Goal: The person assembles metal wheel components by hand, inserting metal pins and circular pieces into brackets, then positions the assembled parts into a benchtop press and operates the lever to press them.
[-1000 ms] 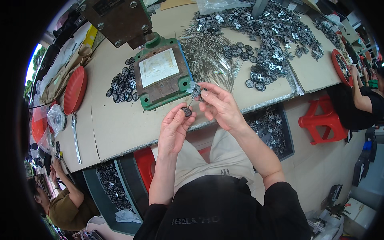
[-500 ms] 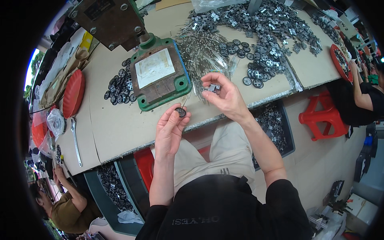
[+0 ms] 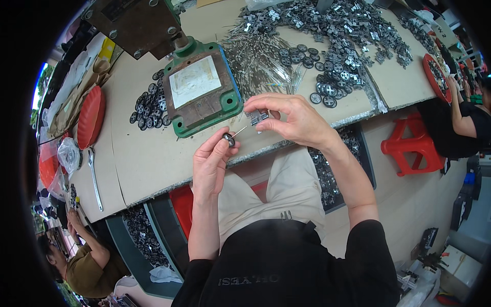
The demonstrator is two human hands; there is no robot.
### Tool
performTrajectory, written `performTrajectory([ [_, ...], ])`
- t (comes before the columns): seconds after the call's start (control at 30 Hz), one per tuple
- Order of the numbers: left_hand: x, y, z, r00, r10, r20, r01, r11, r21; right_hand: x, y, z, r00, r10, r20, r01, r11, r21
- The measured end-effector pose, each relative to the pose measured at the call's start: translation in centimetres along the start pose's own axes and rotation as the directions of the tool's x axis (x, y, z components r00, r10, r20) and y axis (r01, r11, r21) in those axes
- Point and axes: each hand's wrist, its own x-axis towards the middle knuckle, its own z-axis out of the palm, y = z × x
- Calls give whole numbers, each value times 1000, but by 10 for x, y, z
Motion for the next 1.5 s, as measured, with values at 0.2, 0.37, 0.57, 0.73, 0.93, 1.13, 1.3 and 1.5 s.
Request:
performTrajectory([
  [0.2,-1,0,1,1000,-6,-22,6,1000,30,1,0,4,999,-8,37,9,1000,-24],
  [0.37,-1,0,1,999,-2,-40,4,999,41,1,-2,4,998,-21,62,25,997,-74],
  [0.57,-1,0,0,999,11,-34,-9,999,50,2,-4,3,996,-3,87,9,998,-69],
  [0.73,-2,-1,2,997,72,-32,-67,988,138,0,-6,4,995,0,98,9,996,-90],
  [0.93,-2,-3,-1,999,14,-39,-13,999,44,-1,-5,8,995,-54,87,64,991,-120],
  [1.13,-5,-6,6,989,102,-109,-85,984,155,-3,2,12,993,-96,64,105,983,-148],
  [1.3,-4,0,3,997,-60,-58,57,997,-44,-5,-2,14,978,-207,34,210,951,-227],
  [1.5,-4,-8,9,993,81,-82,-72,991,112,-3,-3,14,986,122,112,-121,993,-16],
])
